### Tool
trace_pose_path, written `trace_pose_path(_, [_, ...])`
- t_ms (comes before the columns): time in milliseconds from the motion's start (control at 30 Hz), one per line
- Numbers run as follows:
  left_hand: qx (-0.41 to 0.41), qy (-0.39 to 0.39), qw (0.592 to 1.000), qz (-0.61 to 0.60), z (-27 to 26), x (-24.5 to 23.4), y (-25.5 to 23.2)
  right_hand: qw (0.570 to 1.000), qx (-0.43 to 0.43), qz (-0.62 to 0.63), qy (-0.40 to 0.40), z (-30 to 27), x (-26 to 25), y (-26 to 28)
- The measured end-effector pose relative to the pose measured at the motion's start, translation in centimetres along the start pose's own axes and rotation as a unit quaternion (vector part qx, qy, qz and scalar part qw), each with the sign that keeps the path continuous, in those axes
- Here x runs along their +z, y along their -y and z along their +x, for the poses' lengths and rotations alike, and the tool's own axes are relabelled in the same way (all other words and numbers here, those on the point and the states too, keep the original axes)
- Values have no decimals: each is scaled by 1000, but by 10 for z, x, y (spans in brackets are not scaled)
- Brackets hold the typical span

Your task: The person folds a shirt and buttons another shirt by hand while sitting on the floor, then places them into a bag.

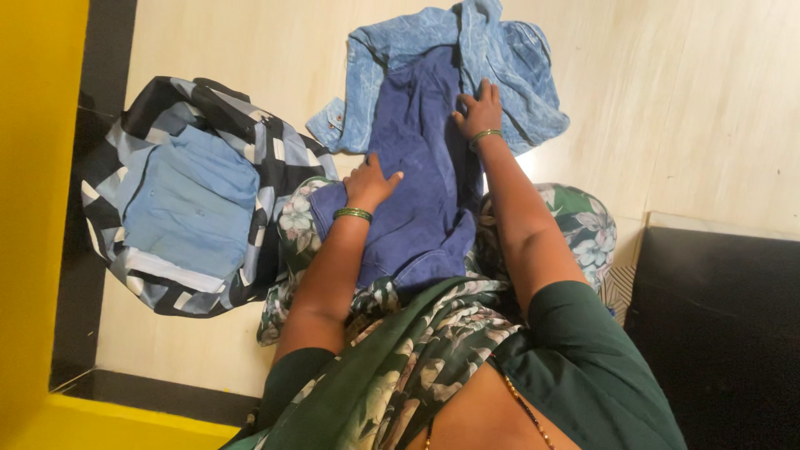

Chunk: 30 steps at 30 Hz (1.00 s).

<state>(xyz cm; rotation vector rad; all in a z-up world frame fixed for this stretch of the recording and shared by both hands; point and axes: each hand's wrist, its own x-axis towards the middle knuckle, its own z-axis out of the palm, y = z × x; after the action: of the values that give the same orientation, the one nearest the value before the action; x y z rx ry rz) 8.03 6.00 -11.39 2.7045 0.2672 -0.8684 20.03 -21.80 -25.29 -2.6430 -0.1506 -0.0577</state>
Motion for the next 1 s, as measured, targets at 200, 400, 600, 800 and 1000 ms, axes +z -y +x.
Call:
trace_pose_path(200, [24,79,997,11,6,3,2,916,244,313,-48,25,-25,-36])
trace_pose_path(400, [60,141,983,102,2,12,6,713,302,499,-389,-19,-112,-120])
trace_pose_path(600, [55,139,973,175,11,37,10,561,369,722,-163,-119,-165,-159])
trace_pose_path(800, [69,72,989,111,9,38,13,700,316,640,-29,-132,-187,-153])
trace_pose_path(1000, [186,-24,979,-83,-58,2,-9,435,277,818,-253,-159,-293,-159])
